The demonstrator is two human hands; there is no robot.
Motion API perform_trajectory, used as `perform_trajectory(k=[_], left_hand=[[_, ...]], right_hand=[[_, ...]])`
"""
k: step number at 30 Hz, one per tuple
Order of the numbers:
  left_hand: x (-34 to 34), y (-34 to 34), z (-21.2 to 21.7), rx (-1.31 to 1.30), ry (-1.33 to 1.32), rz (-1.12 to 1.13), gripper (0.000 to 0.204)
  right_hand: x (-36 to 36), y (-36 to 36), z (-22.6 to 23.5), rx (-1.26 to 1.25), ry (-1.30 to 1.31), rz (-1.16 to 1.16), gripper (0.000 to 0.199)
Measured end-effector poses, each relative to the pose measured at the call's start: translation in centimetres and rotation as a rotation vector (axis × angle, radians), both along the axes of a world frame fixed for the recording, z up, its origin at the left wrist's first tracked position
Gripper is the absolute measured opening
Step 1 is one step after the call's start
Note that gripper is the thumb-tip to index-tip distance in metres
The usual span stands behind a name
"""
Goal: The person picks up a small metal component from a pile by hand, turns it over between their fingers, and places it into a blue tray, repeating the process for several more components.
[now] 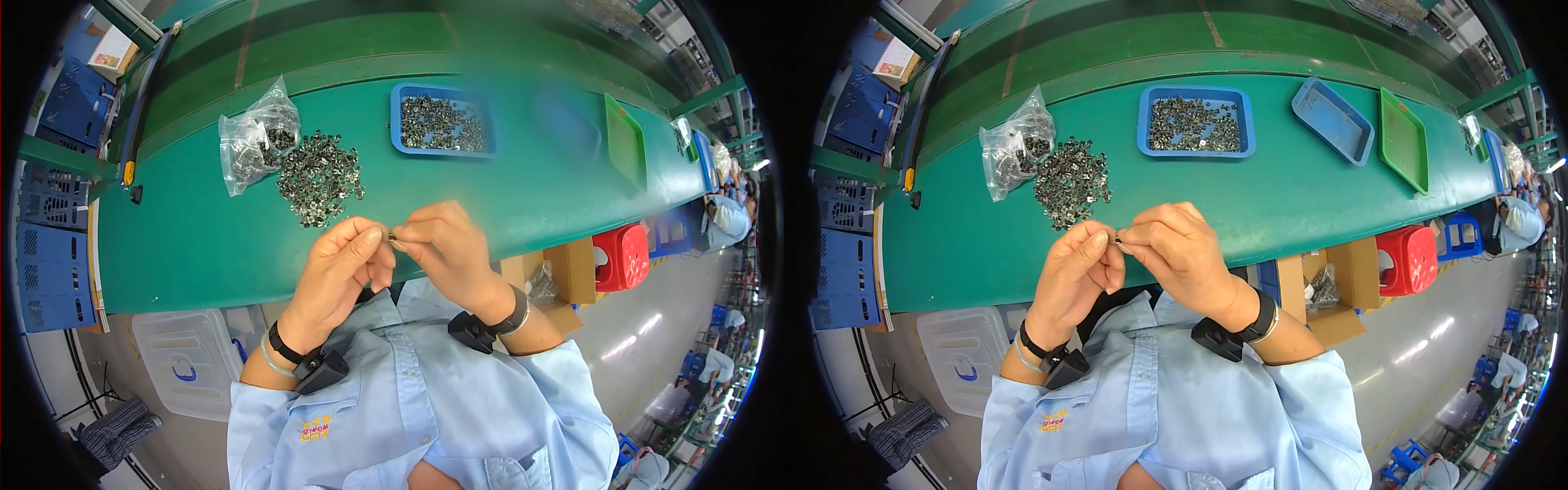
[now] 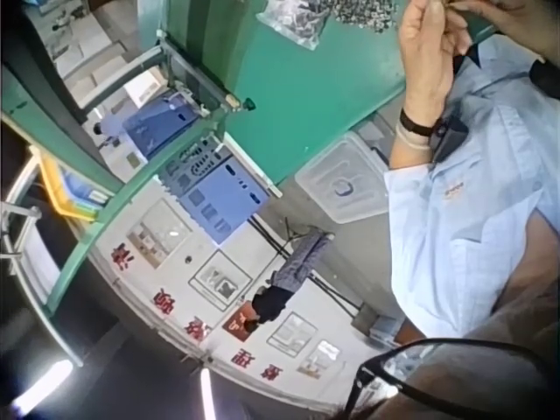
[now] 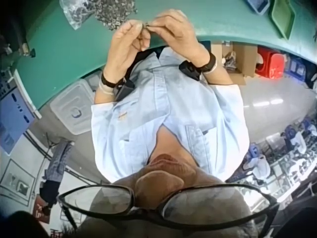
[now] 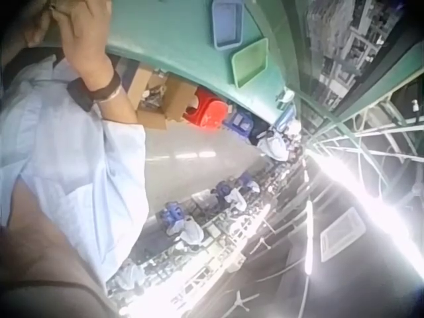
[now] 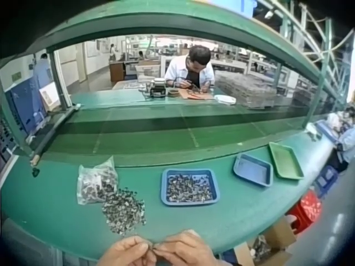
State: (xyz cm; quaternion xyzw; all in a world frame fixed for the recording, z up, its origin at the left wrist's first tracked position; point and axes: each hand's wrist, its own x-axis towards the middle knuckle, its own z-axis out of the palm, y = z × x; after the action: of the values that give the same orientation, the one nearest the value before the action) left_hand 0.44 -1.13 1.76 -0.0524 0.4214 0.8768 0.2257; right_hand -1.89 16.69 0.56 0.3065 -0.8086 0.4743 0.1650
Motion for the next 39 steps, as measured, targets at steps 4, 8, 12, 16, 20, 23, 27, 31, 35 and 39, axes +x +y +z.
perform_trajectory(k=[4, 8, 12, 16, 20, 23, 27, 31, 35, 39], left_hand=[[0.2, 0.3, -1.0, 0.27, -0.023, -0.051, 0.013], [0.2, 0.6, -1.4, 0.325, -0.045, -0.047, 0.014], [0.1, 0.7, -1.4, 0.316, -0.025, -0.049, 0.014], [0.1, 0.6, -1.6, 0.34, -0.016, -0.082, 0.014], [0.0, 0.3, -1.8, 0.298, 0.041, -0.104, 0.017], [-0.2, 0.4, -1.5, 0.23, 0.038, -0.081, 0.017], [-0.4, 0.5, -1.1, 0.157, 0.0, -0.038, 0.016], [-0.5, 0.5, -1.0, 0.177, -0.007, -0.036, 0.015], [-0.5, 0.5, -0.9, 0.195, 0.005, -0.045, 0.016], [-0.3, 0.6, -1.3, 0.174, 0.037, -0.053, 0.016]], right_hand=[[0.4, -0.2, -0.6, -0.194, -0.131, 0.054, 0.019], [0.2, -0.1, -0.4, -0.152, -0.041, 0.079, 0.019], [-0.1, 0.1, 0.0, -0.107, 0.019, 0.092, 0.02], [-0.3, 0.1, 0.3, -0.094, 0.09, 0.108, 0.021], [-0.4, -0.2, 0.2, -0.101, 0.11, 0.113, 0.022], [-0.6, -0.2, -0.1, -0.104, 0.093, 0.111, 0.021], [-0.8, -0.2, -0.9, -0.121, 0.035, 0.096, 0.019], [-0.8, -0.3, -0.7, -0.152, -0.056, 0.081, 0.017], [-0.6, -0.2, -0.7, -0.193, -0.152, 0.066, 0.015], [-0.4, -0.2, -0.9, -0.205, -0.172, 0.057, 0.014]])
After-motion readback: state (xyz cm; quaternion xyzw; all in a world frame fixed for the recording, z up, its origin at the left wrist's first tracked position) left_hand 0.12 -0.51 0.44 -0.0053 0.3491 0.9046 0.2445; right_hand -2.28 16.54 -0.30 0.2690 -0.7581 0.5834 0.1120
